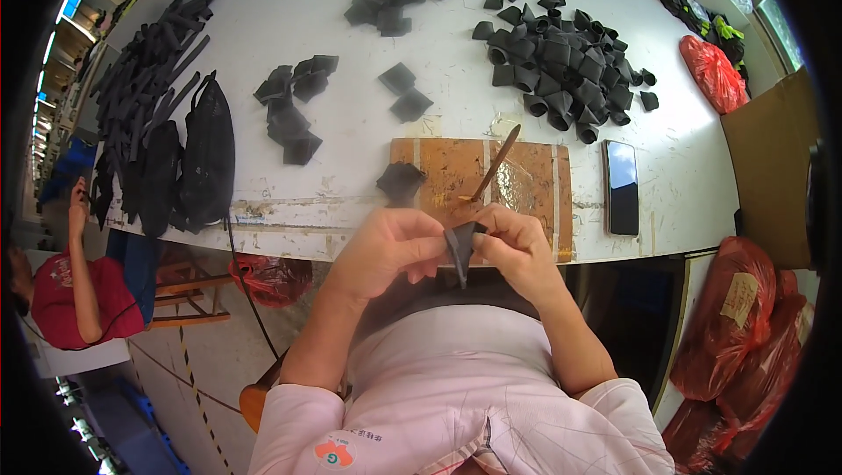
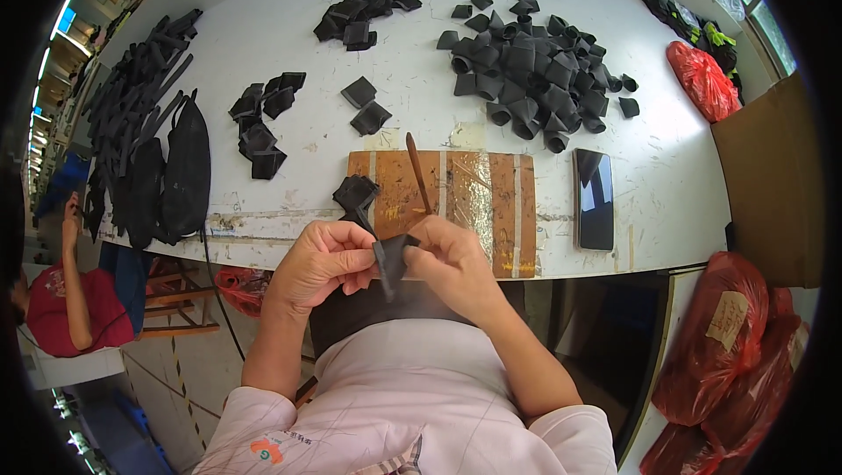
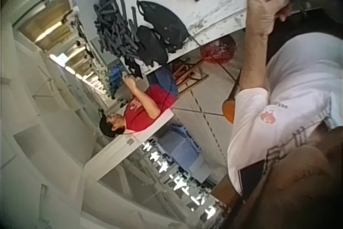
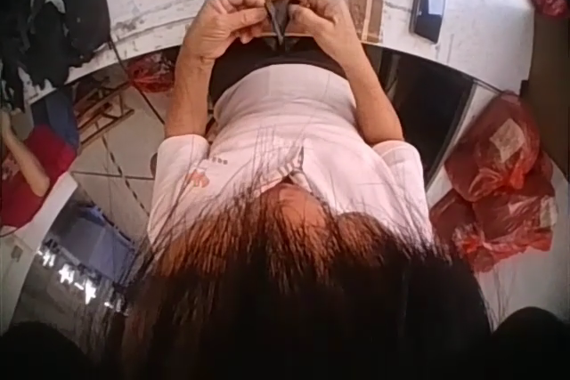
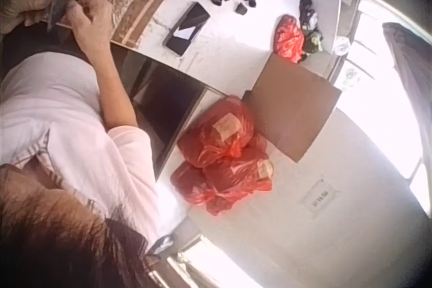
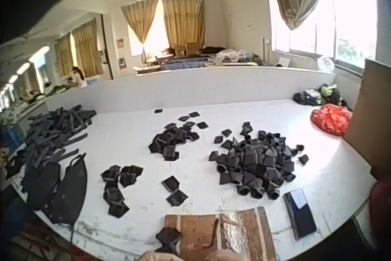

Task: Applying adhesive to small black foam components and assembling them at a manufacturing workstation.

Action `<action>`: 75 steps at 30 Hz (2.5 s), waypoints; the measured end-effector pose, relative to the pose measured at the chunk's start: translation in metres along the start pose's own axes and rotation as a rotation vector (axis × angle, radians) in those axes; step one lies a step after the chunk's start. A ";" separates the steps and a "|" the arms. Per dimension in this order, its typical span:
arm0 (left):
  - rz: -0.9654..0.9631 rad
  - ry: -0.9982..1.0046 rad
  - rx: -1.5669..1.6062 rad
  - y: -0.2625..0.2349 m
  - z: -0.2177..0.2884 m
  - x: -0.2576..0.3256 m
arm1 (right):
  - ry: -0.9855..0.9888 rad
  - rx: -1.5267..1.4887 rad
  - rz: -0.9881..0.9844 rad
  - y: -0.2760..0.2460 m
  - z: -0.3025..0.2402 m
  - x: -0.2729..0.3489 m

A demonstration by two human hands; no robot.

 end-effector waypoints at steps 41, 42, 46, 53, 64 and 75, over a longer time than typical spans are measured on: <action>0.722 1.021 -0.926 0.042 0.000 0.011 | -0.761 0.780 0.433 0.018 -0.037 0.003; 0.720 1.025 -0.927 0.044 0.004 0.012 | -0.803 0.858 0.471 0.021 -0.038 0.003; 0.440 0.553 0.091 0.028 0.006 -0.002 | -0.656 0.710 0.483 0.009 -0.036 -0.001; 0.374 0.589 -0.062 0.041 0.010 0.000 | 0.037 -0.660 -0.231 0.005 -0.015 -0.007; -0.630 0.142 1.094 0.068 0.072 -0.024 | -0.166 -0.151 -0.235 -0.021 -0.115 -0.042; 0.259 0.976 -0.298 0.051 0.071 -0.024 | -0.324 0.180 0.016 -0.025 -0.080 -0.040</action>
Point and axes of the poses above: each hand's wrist, its own x-axis away from the middle knuckle, its own y-axis out of the palm, z = x × y, the point moved 4 cm from there along -x, towards the middle knuckle, and after that the axes turned 5 degrees about x, right-handed, at the moved point
